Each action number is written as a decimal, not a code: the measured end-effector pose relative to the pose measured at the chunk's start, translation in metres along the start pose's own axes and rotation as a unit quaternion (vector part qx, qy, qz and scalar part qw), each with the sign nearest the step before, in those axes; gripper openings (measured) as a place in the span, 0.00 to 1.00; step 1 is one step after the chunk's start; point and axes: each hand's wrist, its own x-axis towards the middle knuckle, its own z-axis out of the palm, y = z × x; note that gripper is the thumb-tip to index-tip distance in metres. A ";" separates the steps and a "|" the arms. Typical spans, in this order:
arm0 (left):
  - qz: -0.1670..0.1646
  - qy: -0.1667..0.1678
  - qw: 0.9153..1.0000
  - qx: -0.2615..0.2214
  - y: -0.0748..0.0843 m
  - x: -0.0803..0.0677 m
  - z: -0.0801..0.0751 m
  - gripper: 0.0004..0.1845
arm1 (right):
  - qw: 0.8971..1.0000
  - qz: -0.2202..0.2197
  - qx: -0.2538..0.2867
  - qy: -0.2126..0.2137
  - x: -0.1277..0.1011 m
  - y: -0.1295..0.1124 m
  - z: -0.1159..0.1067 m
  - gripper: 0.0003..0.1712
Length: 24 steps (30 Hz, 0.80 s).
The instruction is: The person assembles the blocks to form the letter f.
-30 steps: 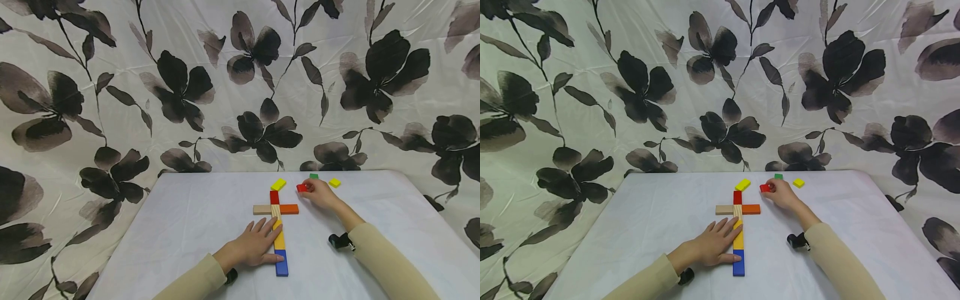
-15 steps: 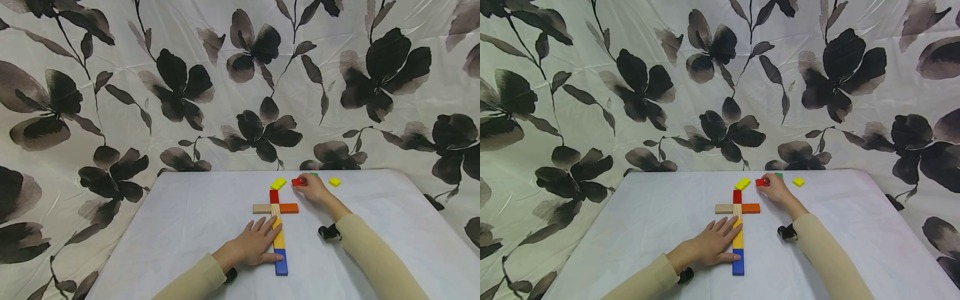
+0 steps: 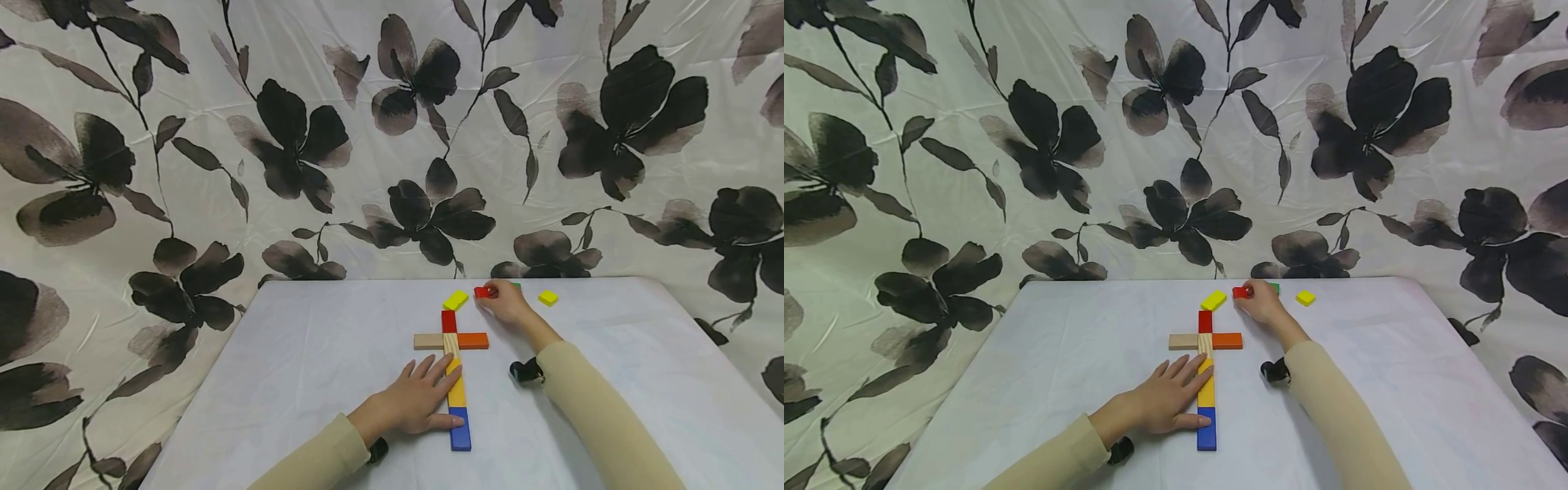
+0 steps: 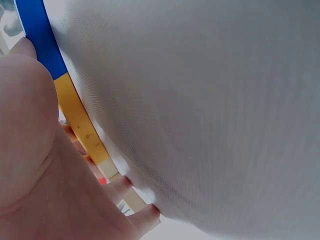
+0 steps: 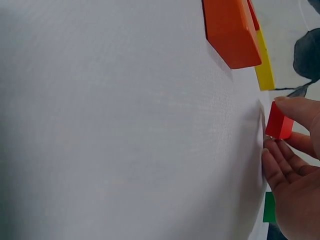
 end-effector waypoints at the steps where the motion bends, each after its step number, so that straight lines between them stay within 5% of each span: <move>1: -0.001 -0.001 1.000 0.001 0.000 0.000 0.000 0.50 | 1.000 0.002 0.001 0.000 0.001 0.000 0.001 0.29; 24: -0.007 -0.002 1.000 0.004 0.000 0.001 0.002 0.50 | 1.000 0.018 0.003 0.005 0.015 -0.001 0.009 0.28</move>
